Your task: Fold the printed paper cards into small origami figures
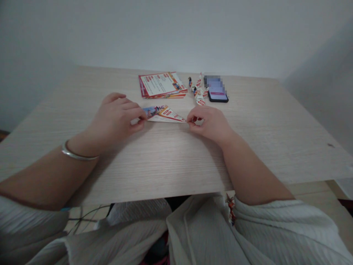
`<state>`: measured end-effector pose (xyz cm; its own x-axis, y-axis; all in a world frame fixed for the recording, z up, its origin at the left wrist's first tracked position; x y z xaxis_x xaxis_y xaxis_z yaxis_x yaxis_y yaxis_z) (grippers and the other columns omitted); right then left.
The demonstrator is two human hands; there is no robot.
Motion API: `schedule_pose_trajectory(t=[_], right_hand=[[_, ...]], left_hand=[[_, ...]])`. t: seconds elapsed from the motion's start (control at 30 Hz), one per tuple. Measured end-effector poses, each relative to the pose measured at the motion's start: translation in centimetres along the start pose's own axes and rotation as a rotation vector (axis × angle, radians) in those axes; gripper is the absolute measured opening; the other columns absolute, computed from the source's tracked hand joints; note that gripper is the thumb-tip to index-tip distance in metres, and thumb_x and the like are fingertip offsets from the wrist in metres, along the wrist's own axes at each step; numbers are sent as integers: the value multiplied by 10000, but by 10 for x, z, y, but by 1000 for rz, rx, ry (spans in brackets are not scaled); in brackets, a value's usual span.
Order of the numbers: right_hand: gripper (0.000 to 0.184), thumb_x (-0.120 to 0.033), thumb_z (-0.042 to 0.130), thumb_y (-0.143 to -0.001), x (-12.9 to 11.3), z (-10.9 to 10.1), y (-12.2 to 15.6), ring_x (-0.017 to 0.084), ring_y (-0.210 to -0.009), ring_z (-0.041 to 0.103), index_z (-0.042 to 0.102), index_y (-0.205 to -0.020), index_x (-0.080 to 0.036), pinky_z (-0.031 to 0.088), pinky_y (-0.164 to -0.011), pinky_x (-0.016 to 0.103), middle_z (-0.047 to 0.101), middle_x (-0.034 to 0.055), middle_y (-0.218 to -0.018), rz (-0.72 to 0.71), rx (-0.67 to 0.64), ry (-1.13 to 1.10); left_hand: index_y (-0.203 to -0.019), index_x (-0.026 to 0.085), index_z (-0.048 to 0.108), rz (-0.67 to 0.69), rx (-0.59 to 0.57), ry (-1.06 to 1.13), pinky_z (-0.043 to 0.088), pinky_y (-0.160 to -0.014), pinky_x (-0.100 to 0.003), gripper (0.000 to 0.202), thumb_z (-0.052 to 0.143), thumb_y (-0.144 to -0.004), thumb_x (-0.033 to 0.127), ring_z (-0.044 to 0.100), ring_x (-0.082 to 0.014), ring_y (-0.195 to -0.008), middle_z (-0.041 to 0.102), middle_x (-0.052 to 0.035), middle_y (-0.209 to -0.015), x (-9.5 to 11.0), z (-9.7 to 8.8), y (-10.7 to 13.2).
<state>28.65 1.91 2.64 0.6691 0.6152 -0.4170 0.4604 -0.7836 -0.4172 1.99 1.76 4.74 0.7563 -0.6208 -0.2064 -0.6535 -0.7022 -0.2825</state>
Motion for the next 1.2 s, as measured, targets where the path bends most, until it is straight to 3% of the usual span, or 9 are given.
schedule_pose_trajectory(t=[0.1, 0.17, 0.27, 0.47, 0.67, 0.8, 0.93, 1.07, 1.2], right_hand=[[91, -225, 643, -806, 11, -4, 3, 223, -805, 710, 728, -804, -258, 544, -772, 361, 779, 24, -846, 7, 2, 3], [101, -246, 648, -827, 18, -4, 4, 231, -817, 717, 748, -814, -260, 548, -773, 369, 790, 30, -859, 29, -23, 23], [141, -299, 653, -892, 23, -2, 3, 243, -892, 742, 785, -845, -277, 564, -859, 399, 815, 35, -922, -10, -75, 27], [152, -252, 676, -931, 24, 3, 0, 257, -1044, 758, 826, -910, -272, 562, -975, 433, 832, 56, -1080, -80, -92, 128], [183, -220, 663, -941, 22, 12, -3, 294, -1067, 735, 837, -999, -223, 545, -1006, 473, 824, 97, -1081, 2, -40, 278], [241, -224, 652, -948, 6, 24, -7, 275, -1058, 713, 817, -1122, -198, 545, -969, 432, 800, 112, -1131, 16, -37, 240], [248, -251, 654, -962, -18, 34, -9, 283, -1107, 700, 799, -1147, -174, 521, -1023, 445, 792, 130, -1164, -48, -125, 190], [311, -345, 653, -986, -31, 35, -9, 311, -1188, 687, 775, -1205, -160, 492, -1086, 485, 782, 145, -1241, -29, -169, 195], [528, -483, 685, -961, -36, 38, -10, 349, -1266, 674, 708, -1357, -135, 492, -1126, 519, 741, 177, -1364, 20, -202, 178]], left_hand=[[-933, 206, 750, -2, -31, -4, 464, -1041, -501, 258, 498, -976, 243, 652, -247, -921, 775, -74, -928, -9, 3, 2], [-936, 193, 750, -2, -70, 13, 488, -978, -460, 263, 489, -957, 218, 660, -235, -890, 773, -78, -935, -14, 8, 3], [-993, 183, 756, -110, -22, 104, 528, -854, -387, 275, 492, -956, 252, 701, -254, -931, 773, -101, -998, -21, 14, 4], [-1362, 163, 694, 8, -79, 227, 505, -1130, -449, 430, 471, -1013, 277, 662, -282, -1275, 710, -151, -1398, -15, 33, 2], [-1483, 132, 606, 44, -114, 317, 414, -1259, -463, 508, 442, -1043, 323, 547, -278, -1463, 579, -164, -1579, -8, 37, 4], [-1557, 91, 527, 75, -103, 327, 357, -1297, -516, 609, 500, -1022, 379, 396, -343, -1584, 466, -200, -1670, 2, 35, 5], [-1528, 85, 570, 117, -130, 304, 318, -1306, -564, 589, 491, -1028, 385, 354, -388, -1599, 532, -179, -1626, 8, 36, 5], [-1471, 90, 634, 106, -101, 298, 370, -1267, -578, 533, 380, -1069, 331, 453, -378, -1530, 653, -180, -1496, 6, 38, 4], [-1395, 100, 693, 105, -56, 272, 430, -1212, -570, 490, 444, -1038, 325, 567, -381, -1397, 697, -208, -1384, 6, 35, 5]])
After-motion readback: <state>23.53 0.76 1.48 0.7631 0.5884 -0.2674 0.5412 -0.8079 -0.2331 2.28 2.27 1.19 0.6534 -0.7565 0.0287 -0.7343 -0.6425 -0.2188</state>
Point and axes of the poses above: each hand's wrist, its own y-axis away from the middle knuckle, its own z-axis out of the palm, x = y × z, the point moved 4 cm from there along -y, towards the middle knuckle
